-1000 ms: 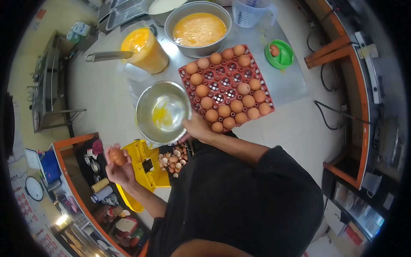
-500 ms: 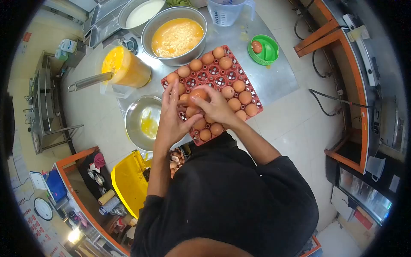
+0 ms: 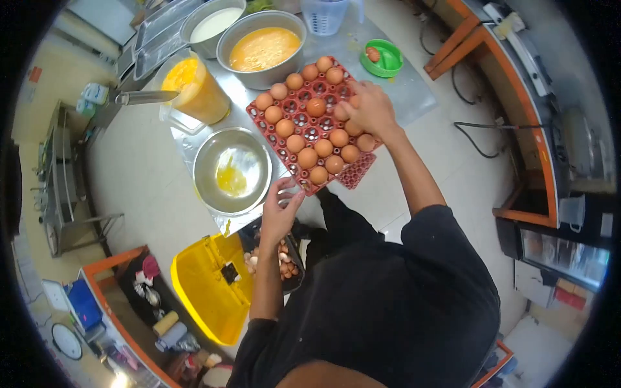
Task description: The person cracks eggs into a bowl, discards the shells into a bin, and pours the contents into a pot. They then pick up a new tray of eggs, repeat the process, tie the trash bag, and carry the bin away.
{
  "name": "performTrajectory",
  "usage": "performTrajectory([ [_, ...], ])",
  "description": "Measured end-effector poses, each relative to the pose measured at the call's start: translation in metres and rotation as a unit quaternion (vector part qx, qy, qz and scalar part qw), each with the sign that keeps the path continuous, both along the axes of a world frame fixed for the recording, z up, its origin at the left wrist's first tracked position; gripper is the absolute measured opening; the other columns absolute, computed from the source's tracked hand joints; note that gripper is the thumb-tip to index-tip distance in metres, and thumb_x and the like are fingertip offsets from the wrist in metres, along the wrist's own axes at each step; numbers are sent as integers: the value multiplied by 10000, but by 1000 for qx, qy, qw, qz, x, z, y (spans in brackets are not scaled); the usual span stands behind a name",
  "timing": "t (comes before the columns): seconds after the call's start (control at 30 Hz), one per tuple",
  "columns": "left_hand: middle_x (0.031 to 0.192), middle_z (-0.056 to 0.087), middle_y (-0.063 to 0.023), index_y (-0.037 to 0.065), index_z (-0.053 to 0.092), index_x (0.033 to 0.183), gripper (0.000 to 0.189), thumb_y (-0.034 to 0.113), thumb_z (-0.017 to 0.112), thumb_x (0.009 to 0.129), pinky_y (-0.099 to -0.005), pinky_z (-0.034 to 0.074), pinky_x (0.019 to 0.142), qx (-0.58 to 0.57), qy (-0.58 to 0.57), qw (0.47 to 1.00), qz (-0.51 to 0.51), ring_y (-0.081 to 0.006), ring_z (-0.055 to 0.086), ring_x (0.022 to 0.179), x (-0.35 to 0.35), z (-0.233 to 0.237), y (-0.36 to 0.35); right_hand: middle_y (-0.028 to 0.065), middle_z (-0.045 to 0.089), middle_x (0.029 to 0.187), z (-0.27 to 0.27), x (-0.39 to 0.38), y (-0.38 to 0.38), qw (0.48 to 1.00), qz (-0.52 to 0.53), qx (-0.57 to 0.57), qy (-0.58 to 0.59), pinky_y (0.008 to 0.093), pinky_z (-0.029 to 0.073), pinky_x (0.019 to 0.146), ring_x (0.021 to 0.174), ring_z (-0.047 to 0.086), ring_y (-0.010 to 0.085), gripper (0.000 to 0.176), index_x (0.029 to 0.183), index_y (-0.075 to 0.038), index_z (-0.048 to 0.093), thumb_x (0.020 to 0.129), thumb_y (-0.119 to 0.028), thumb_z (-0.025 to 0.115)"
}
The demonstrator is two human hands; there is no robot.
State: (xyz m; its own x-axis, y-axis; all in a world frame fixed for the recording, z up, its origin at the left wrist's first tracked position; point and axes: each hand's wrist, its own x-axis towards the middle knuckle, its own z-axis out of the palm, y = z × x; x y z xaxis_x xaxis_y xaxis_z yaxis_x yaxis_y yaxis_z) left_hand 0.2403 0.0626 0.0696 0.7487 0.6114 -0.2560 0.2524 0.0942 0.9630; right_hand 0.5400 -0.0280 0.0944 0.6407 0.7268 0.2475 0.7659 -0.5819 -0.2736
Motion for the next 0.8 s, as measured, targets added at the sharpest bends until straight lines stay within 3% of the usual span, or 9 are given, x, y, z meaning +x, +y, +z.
performTrajectory([
  [0.13, 1063, 594, -91, 16, 507, 1192, 445, 229, 690, 847, -284, 471, 685, 3, -5, 1000, -9, -159, 577, 856, -15, -16, -35, 194, 574, 1203, -12, 50, -64, 969, -160, -27, 188, 442, 437, 939, 1135, 533, 339, 531, 1211, -58, 566, 783, -360, 651],
  [0.23, 998, 610, -65, 22, 543, 1168, 398, 216, 686, 852, -266, 468, 686, -40, -17, 999, 4, -138, 574, 828, -36, -23, -59, 195, 641, 1068, -22, 98, -48, 983, -146, 21, 107, 418, 461, 909, 1050, 590, 355, 512, 1207, -75, 581, 801, -380, 646],
  [0.33, 961, 616, -40, 30, 571, 1145, 347, 212, 671, 867, -247, 468, 687, -116, 59, 990, 50, -113, 574, 795, -68, -43, -77, 176, 669, 990, -54, 170, 2, 992, -85, 51, -81, 415, 476, 883, 990, 617, 355, 525, 1203, -91, 585, 775, -384, 662],
  [0.43, 947, 615, -32, 49, 585, 1125, 303, 225, 646, 886, -238, 469, 644, -149, 90, 972, 158, -102, 578, 790, -98, -58, -106, 155, 677, 988, -64, 212, 42, 987, -143, -3, 67, 398, 478, 887, 988, 622, 328, 477, 1121, -99, 636, 730, -365, 699],
  [0.53, 952, 612, -32, 60, 577, 1117, 279, 235, 616, 903, -232, 465, 613, -211, 131, 926, 283, -112, 589, 789, -128, -69, -148, 138, 686, 985, -66, 223, 49, 985, -82, -79, 130, 387, 486, 872, 958, 638, 302, 406, 1008, -106, 680, 687, -351, 720],
  [0.63, 971, 614, -44, 62, 560, 1128, 290, 256, 600, 917, -253, 483, 624, -238, 96, 896, 363, -133, 602, 788, -126, -56, -191, 160, 664, 1073, -59, 225, 47, 970, -90, -60, 217, 390, 489, 901, 1004, 630, 317, 425, 1008, -86, 688, 682, -358, 701],
  [0.8, 1018, 624, -69, 56, 553, 1154, 338, 302, 592, 925, -273, 498, 640, -238, 115, 905, 332, -149, 611, 795, -104, -46, -216, 121, 688, 990, -44, 211, 33, 951, -119, 170, 228, 377, 513, 811, 890, 661, 294, 429, 985, -86, 679, 650, -344, 754],
])
